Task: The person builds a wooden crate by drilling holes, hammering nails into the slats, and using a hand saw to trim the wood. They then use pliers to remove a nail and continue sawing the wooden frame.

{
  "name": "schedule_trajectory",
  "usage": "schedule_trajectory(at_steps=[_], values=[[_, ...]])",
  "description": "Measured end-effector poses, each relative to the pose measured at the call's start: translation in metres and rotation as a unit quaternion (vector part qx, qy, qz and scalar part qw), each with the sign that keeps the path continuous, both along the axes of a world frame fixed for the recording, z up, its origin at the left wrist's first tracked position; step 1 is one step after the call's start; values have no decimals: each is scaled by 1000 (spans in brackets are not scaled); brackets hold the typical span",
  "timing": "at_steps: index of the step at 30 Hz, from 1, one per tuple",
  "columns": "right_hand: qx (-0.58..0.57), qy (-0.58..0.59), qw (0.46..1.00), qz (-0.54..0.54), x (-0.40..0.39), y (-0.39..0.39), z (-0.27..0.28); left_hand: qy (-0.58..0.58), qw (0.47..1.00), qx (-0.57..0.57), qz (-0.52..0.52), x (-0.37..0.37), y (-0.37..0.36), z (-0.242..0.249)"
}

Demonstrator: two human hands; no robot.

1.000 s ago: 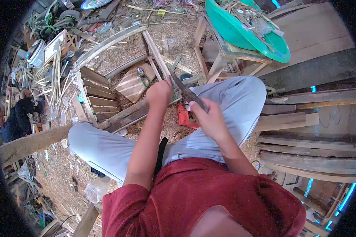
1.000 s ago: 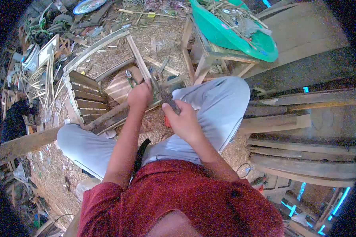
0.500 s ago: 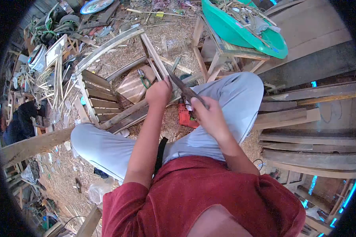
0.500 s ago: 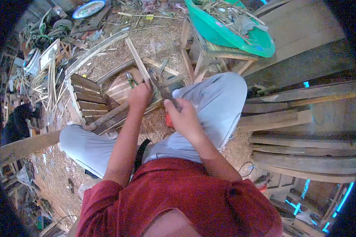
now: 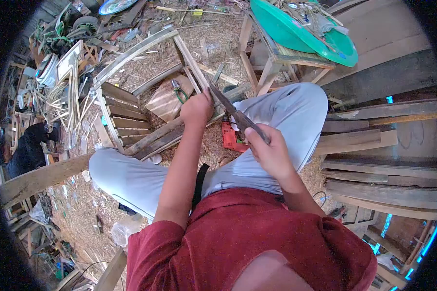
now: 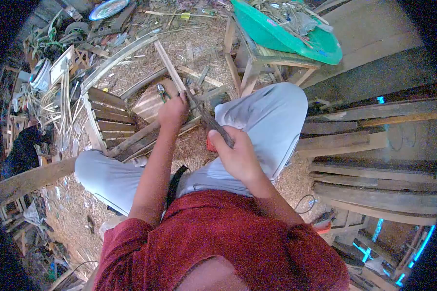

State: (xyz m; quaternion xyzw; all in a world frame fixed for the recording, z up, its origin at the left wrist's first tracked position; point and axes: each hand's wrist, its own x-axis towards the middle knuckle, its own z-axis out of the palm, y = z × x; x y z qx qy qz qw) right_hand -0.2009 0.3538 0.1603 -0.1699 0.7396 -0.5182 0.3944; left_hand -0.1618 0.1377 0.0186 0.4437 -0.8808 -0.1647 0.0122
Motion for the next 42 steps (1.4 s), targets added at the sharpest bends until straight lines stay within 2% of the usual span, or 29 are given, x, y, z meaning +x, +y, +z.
schedule_trajectory(at_steps=[1, 3, 5, 7, 8, 11, 14, 17, 20, 24, 27, 29, 30, 33, 36, 37, 40, 42], values=[[-4, -14, 1000, -3, 1, 1, 0, 7, 1000, 2, -5, -1, 1, -1], [31, 105, 994, -15, 2, -5, -46, 20, 1000, 0, -9, 1, -1, -2], [30, 125, 992, -6, 3, -19, -47, 23, 999, -29, -6, 0, -5, -10], [10, 41, 999, 12, 4, -8, -3, 0, 1000, -28, -1, 0, -1, -7], [-6, 67, 998, 6, 5, -4, -5, -5, 1000, -20, 2, -1, -1, -6], [-30, 29, 999, -14, 0, -6, -42, -12, 1000, 7, 3, -5, -3, 2], [-1, 55, 998, -19, -5, -19, -48, -21, 999, 29, 8, -3, -2, 4], [-5, 46, 999, -7, 8, -1, -9, -15, 1000, 14, 3, 0, 0, 2], [-28, 167, 985, -24, 12, -10, -66, 18, 1000, 3, -4, 0, -6, -18], [-18, 130, 991, 2, 3, -20, -42, -14, 999, 36, -8, 0, 0, 0], [36, 23, 999, 4, -3, -13, -36, -27, 1000, 14, 5, -2, 11, 0], [-24, 125, 991, -30, 1, -23, -77, -38, 999, 23, -2, -3, 6, 1], [-50, 174, 983, -44, 5, -27, -79, -39, 999, 37, -5, -1, 2, 2], [-1, 90, 996, -14, 9, -12, -48, -28, 999, 36, 4, -1, -1, 7], [-41, 59, 997, -24, 18, 3, -27, -16, 1000, 13, 3, -3, 3, -3], [-48, 52, 997, -30, 20, 7, -26, -12, 1000, 15, 3, -2, 4, -4], [-25, 126, 992, 0, 10, -6, -42, -26, 999, 35, 1, -4, 4, 3], [-33, 87, 996, 0, 8, 2, -29, -39, 998, 46, 9, -2, 3, 3]])
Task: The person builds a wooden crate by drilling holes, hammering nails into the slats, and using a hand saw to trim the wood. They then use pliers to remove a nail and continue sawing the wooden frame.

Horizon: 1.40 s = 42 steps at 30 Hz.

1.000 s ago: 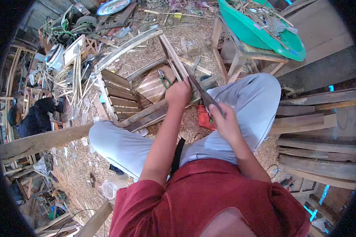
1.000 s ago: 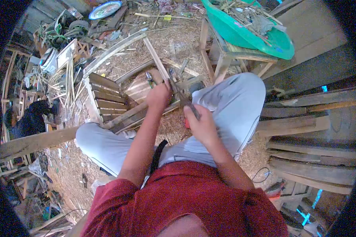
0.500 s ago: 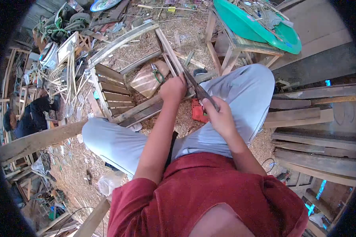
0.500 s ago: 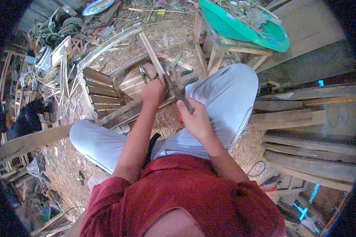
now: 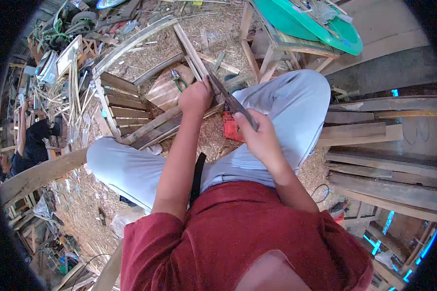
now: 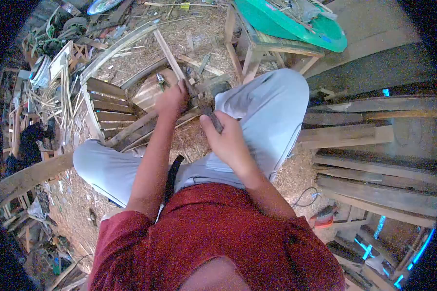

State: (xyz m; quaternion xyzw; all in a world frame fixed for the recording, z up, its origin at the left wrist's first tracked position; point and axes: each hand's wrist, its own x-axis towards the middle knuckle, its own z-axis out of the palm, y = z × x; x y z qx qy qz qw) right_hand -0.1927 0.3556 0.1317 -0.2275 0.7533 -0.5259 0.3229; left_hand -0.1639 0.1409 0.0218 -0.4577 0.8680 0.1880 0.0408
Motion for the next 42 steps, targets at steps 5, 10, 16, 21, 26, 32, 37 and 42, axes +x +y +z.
schedule_trajectory(at_steps=[5, 10, 16, 21, 26, 32, 37, 42], values=[[10, -32, 999, -15, 3, 4, 3, -8, 1000, 3, 6, -3, -2, -6], [9, 19, 1000, -14, 14, 10, 15, -13, 1000, 21, 5, 1, -4, -1], [-2, 80, 997, -5, 16, 9, -11, -23, 999, 43, 4, 0, -7, -8], [-3, 10, 1000, 10, 16, 39, 9, -35, 999, 27, 7, -4, -6, -7], [-14, 77, 997, -6, 10, 1, -35, -14, 1000, 9, -7, -1, -4, -6], [-31, 55, 998, -14, 19, 21, -12, -26, 1000, -4, 1, -3, -5, -14], [-24, 47, 999, -6, 15, 13, -11, -23, 999, -20, -9, -1, -5, -18], [-27, 61, 998, -15, 9, 1, -31, -37, 999, 18, -2, -2, -1, -4]])
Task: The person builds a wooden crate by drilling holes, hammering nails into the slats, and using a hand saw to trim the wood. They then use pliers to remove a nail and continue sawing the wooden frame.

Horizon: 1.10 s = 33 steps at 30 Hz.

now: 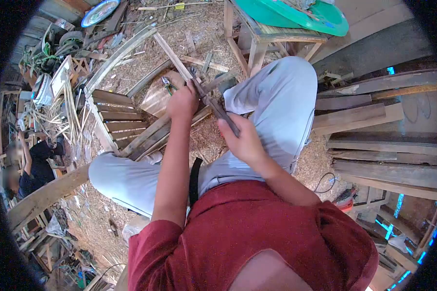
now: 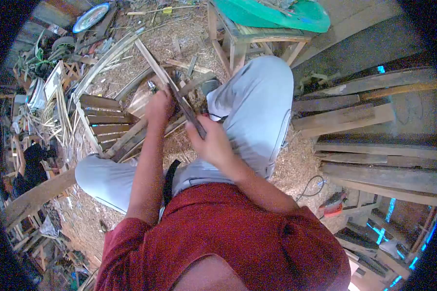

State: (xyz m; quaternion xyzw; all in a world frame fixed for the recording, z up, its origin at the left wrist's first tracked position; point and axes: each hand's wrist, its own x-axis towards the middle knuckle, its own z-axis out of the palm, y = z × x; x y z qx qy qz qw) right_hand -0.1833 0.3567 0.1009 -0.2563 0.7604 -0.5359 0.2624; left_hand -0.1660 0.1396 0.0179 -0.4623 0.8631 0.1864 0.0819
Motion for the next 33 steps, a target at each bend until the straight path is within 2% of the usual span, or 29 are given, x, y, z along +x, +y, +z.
schedule_trajectory(at_steps=[1, 5, 6, 9, 15, 19, 20, 23, 24, 27, 28, 33], values=[[3, 31, 1000, -1, -2, -10, -4, -2, 1000, 3, 2, 1, 0, 1], [-17, -20, 1000, 1, 13, 23, 32, -23, 1000, -13, 14, -2, 3, 10], [27, -32, 999, 13, 12, 29, 28, -26, 1000, -2, 13, -3, -2, 2], [13, 27, 1000, 9, 3, -6, -1, -13, 1000, 7, 27, -1, -3, 0], [13, -55, 998, 2, 2, 14, 2, -18, 1000, 24, 1, -3, 16, -1], [22, -3, 1000, 10, 1, -10, -20, -12, 1000, 26, -13, -7, -5, 2], [-40, -7, 999, -20, 10, -6, -14, -15, 1000, 13, -18, -8, -6, -5], [33, -76, 997, 5, 17, 30, 10, -17, 1000, 18, 14, -14, -1, 7], [26, -84, 996, 6, 17, 30, 8, -15, 999, 31, 17, -14, -2, 6], [-6, 11, 1000, 2, 3, -2, -20, -8, 999, 32, 21, -14, 1, 10], [0, -28, 1000, -10, -2, -9, -19, 5, 1000, 21, 19, -14, 0, 7], [-2, -43, 999, 5, 13, 25, 16, -5, 1000, 8, 12, -16, -1, 5]])
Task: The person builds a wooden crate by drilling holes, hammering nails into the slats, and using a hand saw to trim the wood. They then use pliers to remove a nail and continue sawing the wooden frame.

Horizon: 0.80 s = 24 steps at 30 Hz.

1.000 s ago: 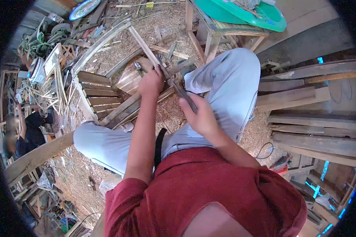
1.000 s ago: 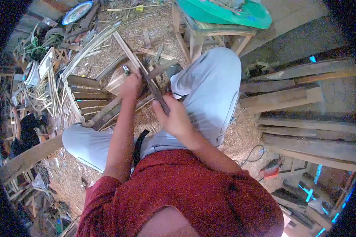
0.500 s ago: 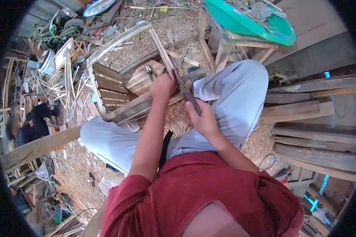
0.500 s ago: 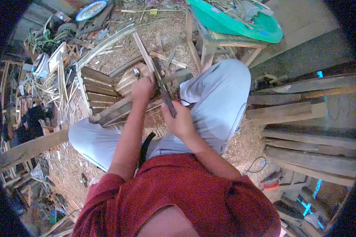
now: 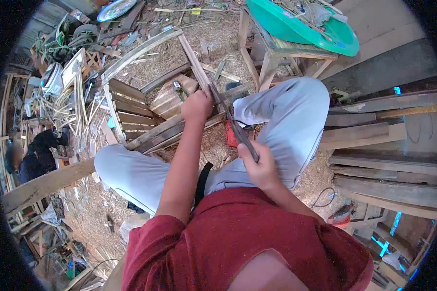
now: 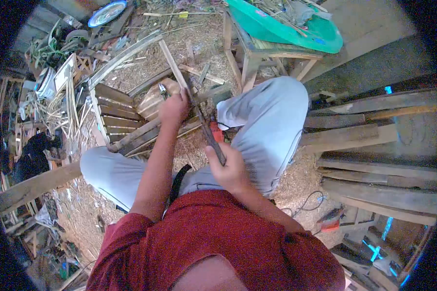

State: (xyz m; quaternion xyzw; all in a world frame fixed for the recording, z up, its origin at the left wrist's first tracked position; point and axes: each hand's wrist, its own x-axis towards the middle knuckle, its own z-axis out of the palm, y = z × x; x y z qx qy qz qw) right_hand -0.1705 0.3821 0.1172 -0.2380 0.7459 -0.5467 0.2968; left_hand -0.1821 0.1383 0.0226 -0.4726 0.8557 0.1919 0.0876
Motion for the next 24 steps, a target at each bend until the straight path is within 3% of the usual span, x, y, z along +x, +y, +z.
schedule_trajectory(at_steps=[5, 8, 9, 12, 15, 18, 19, 22, 24], values=[[16, 18, 999, -24, -12, -34, -25, -4, 1000, 16, 5, 2, -1, -3], [-1, 30, 1000, 4, 1, 1, 1, 0, 1000, 3, 6, 3, 2, 0], [33, -19, 999, 17, 4, 13, 5, 4, 1000, 2, 3, 3, 2, 1], [-35, 40, 999, -5, 0, -14, -13, 6, 1000, 8, 4, -1, -1, 2], [-2, -18, 1000, -25, -12, -30, -22, 8, 1000, 9, 13, 2, 2, 5], [-9, -23, 1000, -19, -3, 5, -1, 10, 1000, 10, 15, -1, 1, 5], [15, -84, 996, -33, -3, 9, -2, 15, 1000, 10, 18, -2, 0, 1], [-5, 75, 997, -9, -19, -27, -39, 18, 1000, 20, 9, -1, -1, -7], [4, 29, 999, -14, -20, -35, -21, 14, 1000, 16, 15, 1, -2, -5]])
